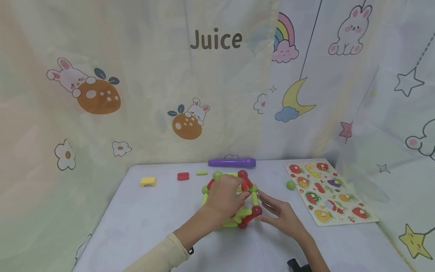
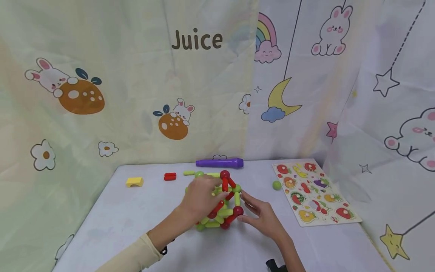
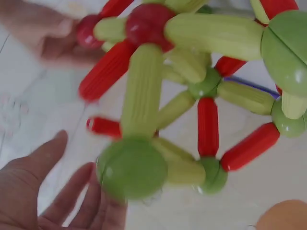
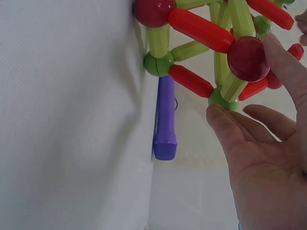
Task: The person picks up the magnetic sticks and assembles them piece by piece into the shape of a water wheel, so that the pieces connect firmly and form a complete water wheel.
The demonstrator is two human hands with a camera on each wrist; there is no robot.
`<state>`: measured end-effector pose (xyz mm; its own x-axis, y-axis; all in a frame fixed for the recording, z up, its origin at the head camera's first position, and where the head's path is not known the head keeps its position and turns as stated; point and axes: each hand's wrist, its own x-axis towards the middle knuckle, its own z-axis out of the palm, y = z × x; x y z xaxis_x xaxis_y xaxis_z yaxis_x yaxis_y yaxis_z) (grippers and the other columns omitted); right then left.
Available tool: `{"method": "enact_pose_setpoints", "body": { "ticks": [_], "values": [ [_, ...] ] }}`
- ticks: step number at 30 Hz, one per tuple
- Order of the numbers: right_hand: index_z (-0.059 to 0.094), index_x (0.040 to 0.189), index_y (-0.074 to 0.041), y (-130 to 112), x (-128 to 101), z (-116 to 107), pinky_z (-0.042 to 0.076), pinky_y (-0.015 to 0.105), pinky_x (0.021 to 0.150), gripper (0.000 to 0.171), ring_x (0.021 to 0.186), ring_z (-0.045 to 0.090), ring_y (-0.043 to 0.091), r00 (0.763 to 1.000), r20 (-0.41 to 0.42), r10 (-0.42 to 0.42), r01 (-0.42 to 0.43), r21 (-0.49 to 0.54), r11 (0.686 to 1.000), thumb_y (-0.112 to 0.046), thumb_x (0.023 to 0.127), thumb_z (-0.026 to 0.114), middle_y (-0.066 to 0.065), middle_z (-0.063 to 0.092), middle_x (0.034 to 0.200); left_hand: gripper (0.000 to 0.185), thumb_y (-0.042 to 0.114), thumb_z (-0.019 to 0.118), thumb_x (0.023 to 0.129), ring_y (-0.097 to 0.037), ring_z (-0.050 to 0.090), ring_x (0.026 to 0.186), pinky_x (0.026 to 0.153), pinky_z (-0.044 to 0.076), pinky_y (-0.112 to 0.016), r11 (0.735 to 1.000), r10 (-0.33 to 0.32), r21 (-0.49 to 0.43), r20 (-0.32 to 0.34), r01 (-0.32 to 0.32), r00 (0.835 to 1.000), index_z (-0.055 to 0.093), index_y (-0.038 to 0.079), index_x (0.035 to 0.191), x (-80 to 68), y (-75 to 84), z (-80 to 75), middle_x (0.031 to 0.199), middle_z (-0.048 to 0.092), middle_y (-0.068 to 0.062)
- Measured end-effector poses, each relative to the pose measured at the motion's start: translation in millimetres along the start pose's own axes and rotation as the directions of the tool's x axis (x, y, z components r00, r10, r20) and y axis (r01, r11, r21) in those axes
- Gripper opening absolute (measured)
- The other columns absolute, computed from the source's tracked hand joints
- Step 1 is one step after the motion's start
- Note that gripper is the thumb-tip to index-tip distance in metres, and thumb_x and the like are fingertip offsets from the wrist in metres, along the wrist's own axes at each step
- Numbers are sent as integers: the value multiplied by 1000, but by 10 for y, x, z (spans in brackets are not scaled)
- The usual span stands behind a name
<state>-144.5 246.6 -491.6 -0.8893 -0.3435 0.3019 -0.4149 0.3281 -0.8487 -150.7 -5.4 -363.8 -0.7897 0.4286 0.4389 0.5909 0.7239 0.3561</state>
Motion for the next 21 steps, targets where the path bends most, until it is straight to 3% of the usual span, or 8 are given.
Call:
{"method": "enact_pose_setpoints", "body": {
  "ticks": [2, 5, 8, 12, 16, 18, 21],
  "values": [
    [49, 159, 0, -4, 6, 5, 51, 28, 107, 81, 147, 50, 33, 1000, 4, 3, -3, -7, 1000, -14, 90, 88, 19, 49, 163, 31, 26, 93, 87, -17, 72, 85, 75, 60, -23, 991, 2, -132, -32, -6, 999, 83, 7, 110, -40, -134, -161, 94, 81, -2],
    [48, 160, -1, -11, 11, 5, 52, 31, 107, 81, 147, 51, 35, 1000, 0, 14, -14, -22, 1000, -16, 91, 88, 18, 50, 163, 41, 24, 95, 85, -22, 75, 108, 93, 63, -37, 950, 11, -312, -80, -35, 997, 81, 8, 121, -103, -430, -370, 114, 81, -3],
    [49, 160, -2, -17, 6, 1, 52, 30, 107, 81, 146, 51, 36, 1000, -16, 22, -23, -34, 999, -18, 91, 88, 17, 51, 163, 59, 30, 97, 82, -23, 68, 128, 107, 57, -49, 923, -6, -385, -71, -21, 997, 75, 12, 134, -192, -793, -450, 133, 75, 0],
    [49, 160, -3, -23, -6, -5, 52, 26, 106, 81, 147, 50, 36, 999, -24, 28, -29, -40, 999, -20, 91, 88, 17, 51, 162, 97, 43, 99, 77, -25, 49, 151, 119, 44, -59, 918, -69, -384, 95, 100, 993, 53, 19, 159, -381, -1227, -352, 161, 55, 4],
    [49, 160, -2, -41, -17, -3, 51, 25, 106, 79, 147, 50, 35, 999, -23, 32, -33, -37, 999, -19, 92, 87, 18, 51, 162, 127, 47, 101, 72, -27, 28, 163, 125, 31, -62, 911, -72, -370, 295, 183, 953, 26, 24, 172, -557, -1500, -133, 177, 29, 5],
    [49, 159, -1, -48, -17, 3, 52, 26, 106, 79, 146, 52, 34, 999, -20, 32, -33, -31, 999, -17, 92, 87, 19, 50, 162, 133, 46, 102, 72, -28, 24, 164, 127, 29, -62, 906, -59, -376, 339, 192, 939, 19, 26, 174, -621, -1574, -25, 179, 22, 5],
    [49, 159, -1, -53, -4, 23, 51, 27, 106, 78, 146, 52, 34, 999, -12, 38, -38, -23, 999, -15, 92, 87, 20, 50, 162, 135, 42, 103, 72, -29, 25, 164, 127, 31, -59, 885, -48, -417, 359, 206, 932, 16, 28, 174, -680, -1619, 78, 180, 18, 7]
  ]
}}
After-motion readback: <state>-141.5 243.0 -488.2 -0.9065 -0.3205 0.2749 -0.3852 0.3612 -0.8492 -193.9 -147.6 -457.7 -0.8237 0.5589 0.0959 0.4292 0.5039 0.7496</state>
